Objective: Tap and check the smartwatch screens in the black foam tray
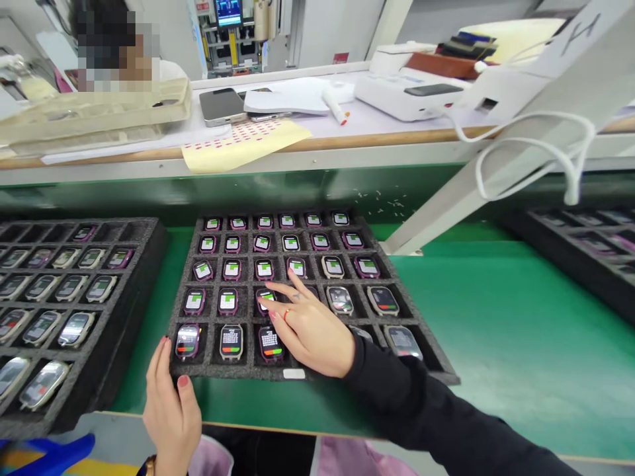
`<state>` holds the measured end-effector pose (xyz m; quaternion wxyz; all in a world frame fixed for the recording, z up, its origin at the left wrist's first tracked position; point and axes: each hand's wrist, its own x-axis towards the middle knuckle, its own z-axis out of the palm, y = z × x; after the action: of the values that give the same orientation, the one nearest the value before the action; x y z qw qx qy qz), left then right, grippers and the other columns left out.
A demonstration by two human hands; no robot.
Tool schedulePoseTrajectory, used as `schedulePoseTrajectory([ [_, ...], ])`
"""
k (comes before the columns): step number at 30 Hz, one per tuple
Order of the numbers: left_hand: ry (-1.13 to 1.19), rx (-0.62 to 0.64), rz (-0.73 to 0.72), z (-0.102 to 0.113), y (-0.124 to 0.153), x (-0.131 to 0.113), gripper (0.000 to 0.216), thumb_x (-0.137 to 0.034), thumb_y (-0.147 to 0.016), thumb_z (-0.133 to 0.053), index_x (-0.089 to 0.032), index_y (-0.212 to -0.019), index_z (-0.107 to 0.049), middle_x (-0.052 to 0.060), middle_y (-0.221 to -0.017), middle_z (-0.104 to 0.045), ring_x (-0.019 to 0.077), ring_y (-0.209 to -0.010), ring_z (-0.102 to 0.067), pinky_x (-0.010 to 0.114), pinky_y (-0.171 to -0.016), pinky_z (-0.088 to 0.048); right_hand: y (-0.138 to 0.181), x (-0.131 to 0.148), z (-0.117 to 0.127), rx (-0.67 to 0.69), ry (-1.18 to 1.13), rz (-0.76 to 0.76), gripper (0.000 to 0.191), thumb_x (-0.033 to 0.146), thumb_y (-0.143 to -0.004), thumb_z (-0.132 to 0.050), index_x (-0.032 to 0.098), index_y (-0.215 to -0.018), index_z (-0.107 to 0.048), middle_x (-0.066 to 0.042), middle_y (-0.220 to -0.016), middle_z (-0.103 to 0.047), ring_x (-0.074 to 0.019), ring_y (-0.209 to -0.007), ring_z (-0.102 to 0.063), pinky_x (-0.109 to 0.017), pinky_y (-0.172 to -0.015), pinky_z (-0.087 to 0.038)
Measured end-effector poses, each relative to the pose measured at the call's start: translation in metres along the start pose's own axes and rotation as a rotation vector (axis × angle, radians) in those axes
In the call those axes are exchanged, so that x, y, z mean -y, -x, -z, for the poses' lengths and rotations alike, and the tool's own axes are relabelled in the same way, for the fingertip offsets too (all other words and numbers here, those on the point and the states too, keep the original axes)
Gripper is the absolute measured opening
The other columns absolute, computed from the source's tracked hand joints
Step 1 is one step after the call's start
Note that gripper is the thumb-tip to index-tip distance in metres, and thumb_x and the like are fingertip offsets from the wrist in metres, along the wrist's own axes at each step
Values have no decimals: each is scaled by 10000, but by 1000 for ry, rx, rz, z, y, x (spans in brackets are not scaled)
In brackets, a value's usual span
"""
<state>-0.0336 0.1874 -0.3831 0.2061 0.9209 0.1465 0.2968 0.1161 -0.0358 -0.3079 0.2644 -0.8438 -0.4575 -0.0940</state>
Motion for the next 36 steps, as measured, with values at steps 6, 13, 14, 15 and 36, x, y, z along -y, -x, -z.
schedulePoseTrajectory([
  [6,-4,13,-6,-3,2,0,532,-269,-959,-373,-184,-1479,-298,129,-1470,-418,248,-1337,-418,353,-1010,-387,-5,1,0,45,21,-15,357,124,-965,-370,135,-1110,-695,-87,-1038,-742,-283,-1241,-544,-642,-1147,-259],
  [13,158,68,161,7,-13,8,436,-329,-981,-336,-187,-1386,-410,140,-1306,-524,232,-1202,-513,375,-952,-431,-28,7,7,95,-32,55,366,130,-973,-356,132,-1141,-680,-84,-1089,-727,-257,-1238,-547,-606,-1158,-274],
  [14,206,82,189,8,-20,9,436,-335,-985,-324,-186,-1387,-401,139,-1284,-533,226,-1182,-524,380,-954,-436,-32,10,5,110,-46,68,365,130,-972,-357,129,-1147,-677,-83,-1081,-730,-257,-1237,-548,-601,-1159,-277],
  [15,235,106,197,10,-28,10,440,-340,-985,-326,-186,-1393,-388,139,-1287,-532,225,-1186,-519,390,-969,-432,-37,12,2,122,-58,79,364,129,-972,-357,125,-1148,-676,-83,-1070,-733,-259,-1236,-549,-599,-1160,-276],
  [36,94,347,89,6,-73,-2,437,-338,-963,-407,-309,-1398,-444,94,-1354,-474,258,-1241,-457,462,-1018,-418,-62,4,-6,113,-46,123,386,138,-978,-350,147,-1254,-620,-81,-1157,-703,-245,-1271,-520,-592,-1177,-226],
])
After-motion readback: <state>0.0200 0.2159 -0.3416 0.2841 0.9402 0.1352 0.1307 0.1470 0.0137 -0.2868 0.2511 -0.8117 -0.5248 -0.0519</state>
